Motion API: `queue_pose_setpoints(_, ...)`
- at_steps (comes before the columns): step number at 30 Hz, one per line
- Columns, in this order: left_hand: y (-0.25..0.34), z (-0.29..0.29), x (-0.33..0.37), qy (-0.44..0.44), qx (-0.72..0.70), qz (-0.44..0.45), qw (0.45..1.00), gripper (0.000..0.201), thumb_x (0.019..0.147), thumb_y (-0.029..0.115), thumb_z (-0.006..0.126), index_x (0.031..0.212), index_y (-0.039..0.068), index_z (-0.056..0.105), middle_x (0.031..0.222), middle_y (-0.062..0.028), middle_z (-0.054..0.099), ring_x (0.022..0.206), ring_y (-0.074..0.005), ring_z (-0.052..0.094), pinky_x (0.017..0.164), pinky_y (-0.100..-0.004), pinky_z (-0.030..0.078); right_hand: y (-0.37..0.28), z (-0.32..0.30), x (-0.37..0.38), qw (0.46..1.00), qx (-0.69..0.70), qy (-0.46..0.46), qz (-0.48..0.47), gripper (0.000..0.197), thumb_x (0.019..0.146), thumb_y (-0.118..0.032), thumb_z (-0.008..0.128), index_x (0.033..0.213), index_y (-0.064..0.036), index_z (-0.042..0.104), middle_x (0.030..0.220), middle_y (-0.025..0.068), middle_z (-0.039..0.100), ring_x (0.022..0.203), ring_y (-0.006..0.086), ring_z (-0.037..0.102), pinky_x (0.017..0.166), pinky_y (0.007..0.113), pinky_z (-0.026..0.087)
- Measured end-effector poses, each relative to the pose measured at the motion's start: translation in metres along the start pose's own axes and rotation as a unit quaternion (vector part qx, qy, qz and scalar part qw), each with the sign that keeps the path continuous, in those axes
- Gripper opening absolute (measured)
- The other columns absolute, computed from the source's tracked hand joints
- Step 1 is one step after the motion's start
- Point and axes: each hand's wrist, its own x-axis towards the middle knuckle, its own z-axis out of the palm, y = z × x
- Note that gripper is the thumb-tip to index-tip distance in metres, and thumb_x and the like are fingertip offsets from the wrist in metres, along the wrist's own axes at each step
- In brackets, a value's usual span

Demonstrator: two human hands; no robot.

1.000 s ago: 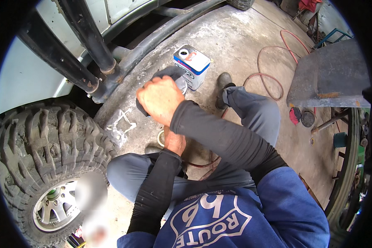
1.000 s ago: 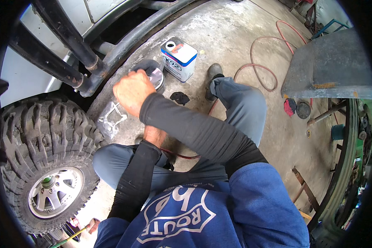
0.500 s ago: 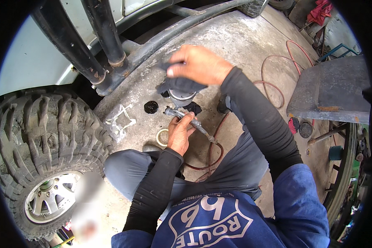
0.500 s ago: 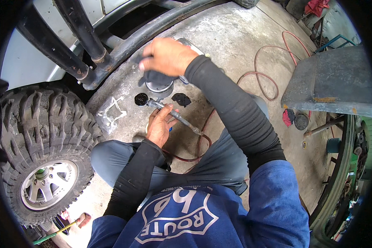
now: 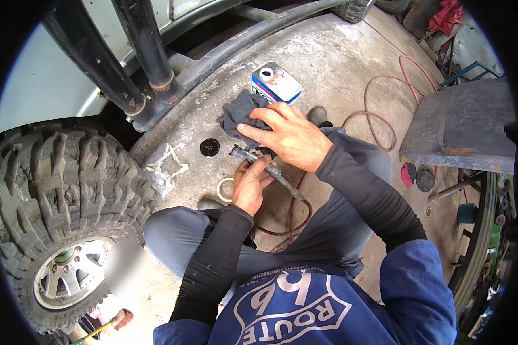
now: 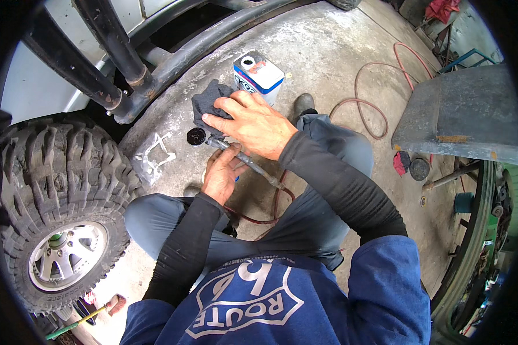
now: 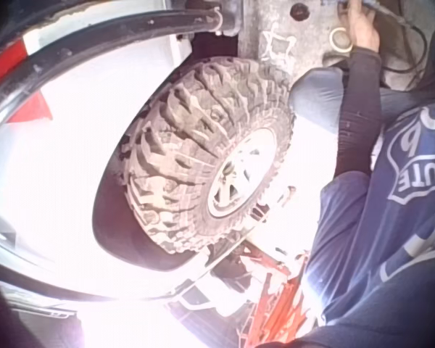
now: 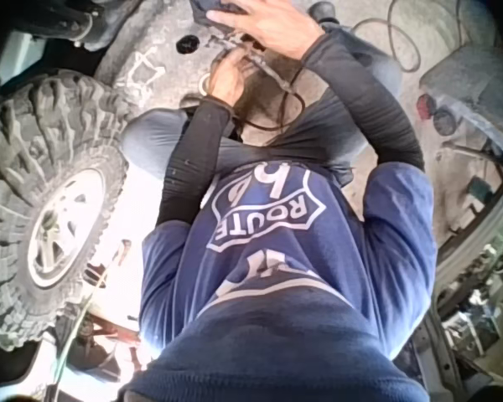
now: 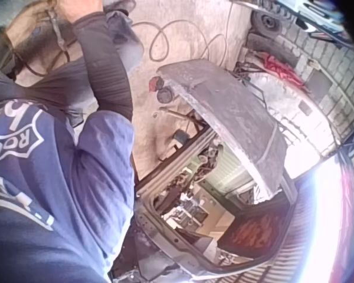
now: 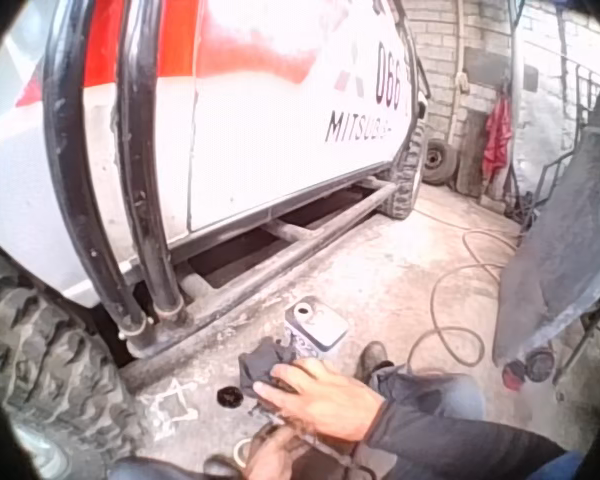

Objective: The person pours black paint into a spray gun cup, adds thinner, and stirs the mixture with a plastic stick. They then attach the cup to the spray gun and apply masking tape to the rim of the cup.

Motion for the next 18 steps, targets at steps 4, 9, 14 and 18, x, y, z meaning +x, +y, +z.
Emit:
queue_pose_setpoints(4,0.001,0.003,-0.001,-0.005,-0.001,-0.003,1.0,0.021,0.088,0.022,0.072,0.102,0.013,0.059,0.1,-0.0003,0.062,0.098,-0.0171,0.061,0.091,-0.0408,0.046,0.003,-0.003,-0.011,1.0,-0.011,0.028,-0.002,0.069,0.07,-0.008,0.071,0.136,-0.0165,0.056,0.129,0.0081,0.049,0.118,0.0304,0.046,0.098,0.04,0.045)
queue_pose_setpoints(9,0.003,0.003,-0.001,-0.009,-0.003,-0.006,1.0,0.022,0.088,0.023,0.072,0.102,0.012,0.059,0.101,-0.0004,0.062,0.099,-0.0175,0.061,0.091,-0.0413,0.046,0.008,-0.001,-0.017,0.997,0.045,0.049,0.038,0.055,0.077,-0.002,0.065,0.13,-0.0142,0.061,0.123,0.0099,0.053,0.114,0.0289,0.051,0.092,0.034,0.05)
queue_pose_setpoints(14,0.005,0.0,0.0,-0.011,-0.005,-0.005,1.0,0.023,0.088,0.024,0.072,0.102,0.011,0.059,0.101,-0.0013,0.062,0.101,-0.0185,0.061,0.093,-0.0426,0.046,0.01,0.01,-0.021,0.948,0.237,0.149,0.149,0.046,0.079,0.006,0.064,0.122,-0.0105,0.066,0.113,0.0121,0.057,0.102,0.0286,0.061,0.089,0.033,0.05)
queue_pose_setpoints(18,0.004,-0.001,0.0,-0.016,0.001,-0.007,1.0,0.025,0.088,0.025,0.073,0.103,0.01,0.059,0.102,-0.0022,0.062,0.102,-0.0196,0.061,0.094,-0.0441,0.046,0.022,0.021,-0.017,0.83,0.428,0.232,0.273,0.034,0.082,0.005,0.066,0.115,-0.002,0.065,0.103,0.0073,0.065,0.095,0.0156,0.063,0.084,0.029,0.051)
